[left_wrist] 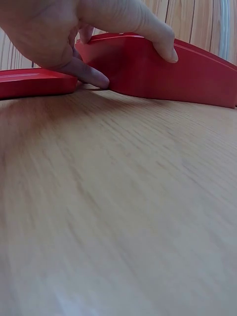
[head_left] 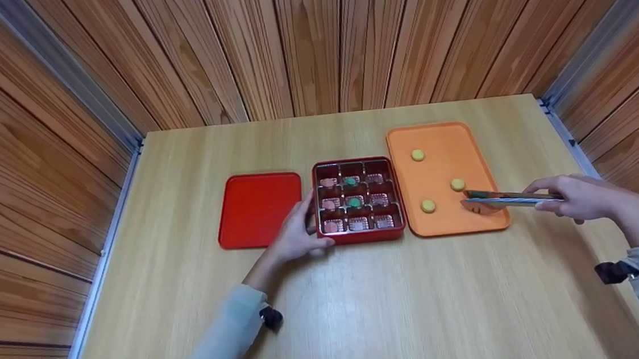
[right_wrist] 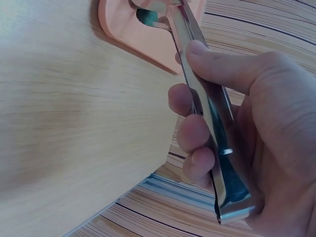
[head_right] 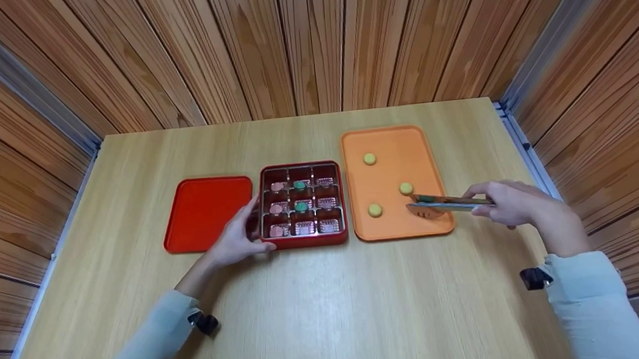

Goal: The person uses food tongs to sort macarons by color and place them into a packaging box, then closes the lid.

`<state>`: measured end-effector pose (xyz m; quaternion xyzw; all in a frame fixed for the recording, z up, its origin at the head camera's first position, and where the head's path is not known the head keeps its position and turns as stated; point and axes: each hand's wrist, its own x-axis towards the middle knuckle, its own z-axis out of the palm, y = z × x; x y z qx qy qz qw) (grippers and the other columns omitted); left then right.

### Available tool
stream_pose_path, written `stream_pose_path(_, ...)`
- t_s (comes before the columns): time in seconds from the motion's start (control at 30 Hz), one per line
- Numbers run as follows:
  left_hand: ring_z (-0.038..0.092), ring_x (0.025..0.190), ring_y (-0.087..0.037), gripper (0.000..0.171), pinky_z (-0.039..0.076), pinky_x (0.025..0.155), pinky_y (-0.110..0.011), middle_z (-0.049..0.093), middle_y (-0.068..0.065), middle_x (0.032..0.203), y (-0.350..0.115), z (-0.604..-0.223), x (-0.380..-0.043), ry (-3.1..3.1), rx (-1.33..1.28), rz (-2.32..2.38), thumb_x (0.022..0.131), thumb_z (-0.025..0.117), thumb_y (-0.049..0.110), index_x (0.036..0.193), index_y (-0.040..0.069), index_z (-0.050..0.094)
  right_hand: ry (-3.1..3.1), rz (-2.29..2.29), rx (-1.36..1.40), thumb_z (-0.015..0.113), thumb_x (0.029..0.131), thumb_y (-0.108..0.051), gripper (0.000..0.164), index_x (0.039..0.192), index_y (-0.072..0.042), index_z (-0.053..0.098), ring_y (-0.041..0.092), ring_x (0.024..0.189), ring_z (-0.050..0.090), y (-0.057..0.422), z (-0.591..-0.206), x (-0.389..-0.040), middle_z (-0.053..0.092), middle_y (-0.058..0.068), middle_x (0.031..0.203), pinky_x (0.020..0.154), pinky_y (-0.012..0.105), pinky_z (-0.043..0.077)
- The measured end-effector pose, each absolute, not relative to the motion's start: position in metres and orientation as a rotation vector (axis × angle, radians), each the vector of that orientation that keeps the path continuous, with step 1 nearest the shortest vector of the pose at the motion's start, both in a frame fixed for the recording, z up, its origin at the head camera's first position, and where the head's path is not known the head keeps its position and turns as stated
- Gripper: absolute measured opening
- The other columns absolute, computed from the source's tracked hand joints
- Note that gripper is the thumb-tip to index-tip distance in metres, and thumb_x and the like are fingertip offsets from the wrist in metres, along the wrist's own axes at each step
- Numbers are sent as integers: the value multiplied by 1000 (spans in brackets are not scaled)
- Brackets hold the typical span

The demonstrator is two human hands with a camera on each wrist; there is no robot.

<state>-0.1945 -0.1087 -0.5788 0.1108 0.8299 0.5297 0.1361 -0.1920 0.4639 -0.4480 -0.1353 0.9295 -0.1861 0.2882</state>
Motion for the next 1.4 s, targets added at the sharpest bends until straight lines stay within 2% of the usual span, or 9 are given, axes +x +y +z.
stream_pose_path(0.2, 43, 160, -38, 128, 38, 140, -55, 43, -21, 171, -109, -578, -195, 2413, 323, 1525, 85, 100, 16, 183, 21, 17, 2506, -495, -361, 69, 112, -22, 41, 151, -7, 63, 10, 55, 52, 463, -449, -192, 57, -2, 80, 54, 26, 52)
stream_pose_path(0.4, 42, 160, -37, 129, 34, 141, -59, 43, -17, 173, -108, -578, -194, 2428, 302, 1477, 86, 100, 24, 183, 27, 15, 2511, -485, -361, 68, 113, -22, 43, 152, -6, 61, 9, 54, 51, 462, -448, -191, 58, -2, 80, 53, 25, 50)
stream_pose_path(0.63, 42, 158, -37, 128, 33, 141, -58, 43, -21, 172, -109, -578, -195, 2415, 316, 1501, 85, 100, 21, 183, 20, 17, 2571, -457, -415, 67, 114, -21, 38, 149, -8, 64, 7, 57, 52, 462, -443, -192, 61, -2, 81, 53, 25, 47)
stream_pose_path(0.9, 42, 159, -37, 128, 31, 142, -60, 43, -20, 173, -109, -576, -194, 2426, 310, 1490, 86, 99, 23, 183, 23, 16, 2607, -451, -447, 67, 114, -22, 36, 148, -11, 66, 8, 61, 50, 452, -439, -199, 62, -2, 83, 56, 25, 43)
stream_pose_path(1.4, 43, 157, -38, 128, 32, 141, -61, 45, -21, 170, -109, -576, -194, 2422, 308, 1503, 86, 100, 20, 183, 23, 17, 2642, -432, -508, 68, 113, -23, 39, 151, -12, 66, 9, 65, 49, 418, -425, -213, 60, -3, 83, 59, 25, 41)
